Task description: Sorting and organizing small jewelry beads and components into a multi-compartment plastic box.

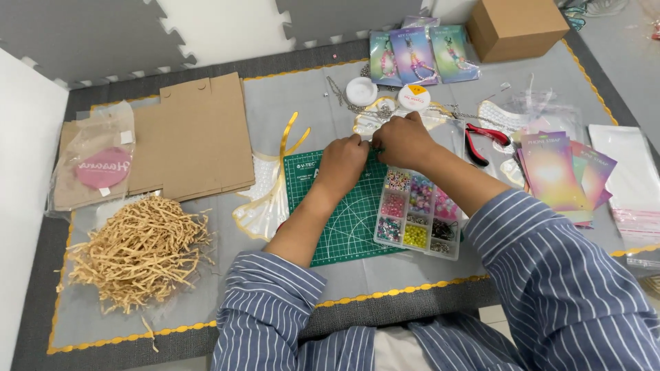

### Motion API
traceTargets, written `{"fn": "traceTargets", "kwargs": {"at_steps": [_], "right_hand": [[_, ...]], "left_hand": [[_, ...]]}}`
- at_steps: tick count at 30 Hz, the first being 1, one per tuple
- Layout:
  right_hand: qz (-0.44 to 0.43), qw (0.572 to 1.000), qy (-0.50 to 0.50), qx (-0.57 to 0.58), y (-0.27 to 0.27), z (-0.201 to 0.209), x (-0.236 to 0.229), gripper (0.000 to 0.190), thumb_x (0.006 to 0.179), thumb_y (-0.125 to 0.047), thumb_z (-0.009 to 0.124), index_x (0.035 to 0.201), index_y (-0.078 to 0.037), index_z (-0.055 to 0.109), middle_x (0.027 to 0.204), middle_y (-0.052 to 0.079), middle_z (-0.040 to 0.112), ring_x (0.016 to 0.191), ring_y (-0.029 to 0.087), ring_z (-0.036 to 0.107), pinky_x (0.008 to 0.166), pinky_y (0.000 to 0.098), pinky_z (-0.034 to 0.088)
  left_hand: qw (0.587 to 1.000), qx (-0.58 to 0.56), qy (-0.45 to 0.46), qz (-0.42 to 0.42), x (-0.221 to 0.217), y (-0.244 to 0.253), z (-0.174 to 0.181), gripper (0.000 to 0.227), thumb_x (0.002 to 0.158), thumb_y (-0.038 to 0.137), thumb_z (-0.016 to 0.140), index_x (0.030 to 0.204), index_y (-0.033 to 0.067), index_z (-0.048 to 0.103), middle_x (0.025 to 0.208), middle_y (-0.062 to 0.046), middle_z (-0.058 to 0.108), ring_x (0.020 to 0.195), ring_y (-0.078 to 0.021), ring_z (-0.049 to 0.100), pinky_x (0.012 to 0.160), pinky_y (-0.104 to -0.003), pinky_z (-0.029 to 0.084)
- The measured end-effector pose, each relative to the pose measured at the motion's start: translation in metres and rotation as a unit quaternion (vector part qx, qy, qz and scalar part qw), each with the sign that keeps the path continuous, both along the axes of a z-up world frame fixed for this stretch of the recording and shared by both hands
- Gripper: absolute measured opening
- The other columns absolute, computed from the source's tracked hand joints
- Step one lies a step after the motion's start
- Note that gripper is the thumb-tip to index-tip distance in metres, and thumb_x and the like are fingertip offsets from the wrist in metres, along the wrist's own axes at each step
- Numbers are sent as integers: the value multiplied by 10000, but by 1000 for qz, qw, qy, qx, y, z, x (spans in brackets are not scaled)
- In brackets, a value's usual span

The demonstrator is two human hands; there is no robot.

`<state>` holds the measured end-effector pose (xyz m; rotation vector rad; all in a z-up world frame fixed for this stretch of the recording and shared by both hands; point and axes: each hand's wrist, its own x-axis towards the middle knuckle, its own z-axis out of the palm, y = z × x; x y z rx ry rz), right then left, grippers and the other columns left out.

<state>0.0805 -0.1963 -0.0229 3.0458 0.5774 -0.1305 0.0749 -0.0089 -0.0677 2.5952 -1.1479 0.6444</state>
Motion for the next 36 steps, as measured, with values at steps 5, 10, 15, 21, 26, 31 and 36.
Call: {"fn": "traceTargets", "kwargs": {"at_steps": [5,10,15,21,26,31,36], "right_hand": [[-10,999,-4,-49,12,5,-1,210,727,-266,787,934,-232,803,828,-13,762,989,220,705,1058,539,325],[2,993,-14,-118,28,29,-12,121,812,-134,744,913,-134,811,813,52,767,942,235,720,1132,529,217],[3,997,38,-66,18,22,4,137,819,-160,746,937,-178,815,832,55,776,950,276,736,1124,572,192],[8,995,83,-55,7,4,26,142,804,-219,738,931,-232,800,825,13,769,946,268,745,1122,568,210],[8,994,99,-39,0,-1,32,146,758,-233,759,902,-237,788,816,-4,760,940,260,742,1110,574,238],[-6,987,99,123,-4,44,6,166,790,-180,761,949,-136,780,856,71,770,956,351,735,1082,575,333],[36,933,117,338,-36,56,-48,126,784,-145,796,863,-59,748,762,147,751,836,399,713,981,540,459]], "left_hand": [[999,7,-34,-1,5,-5,-9,43,861,-13,689,892,15,679,738,-69,582,648,-204,617,585,-310,482],[1000,-14,-16,-2,6,3,-1,66,890,-16,677,954,-6,687,763,-74,612,665,-222,638,584,-321,483],[998,-47,50,-16,10,14,-5,109,887,8,662,992,5,690,774,-76,611,676,-235,647,590,-330,496],[995,-59,77,-18,13,19,-7,139,891,7,648,1022,1,695,786,-95,621,689,-258,660,607,-343,515],[994,-58,87,-19,12,17,-7,146,911,27,640,1045,14,694,803,-88,624,698,-237,661,618,-328,520],[980,-122,148,-47,-8,19,40,76,910,50,617,978,57,652,743,-72,609,649,-258,673,600,-342,528],[912,-211,328,-127,-37,15,78,153,879,129,682,986,87,579,776,-113,675,708,-299,710,646,-411,545]]}}
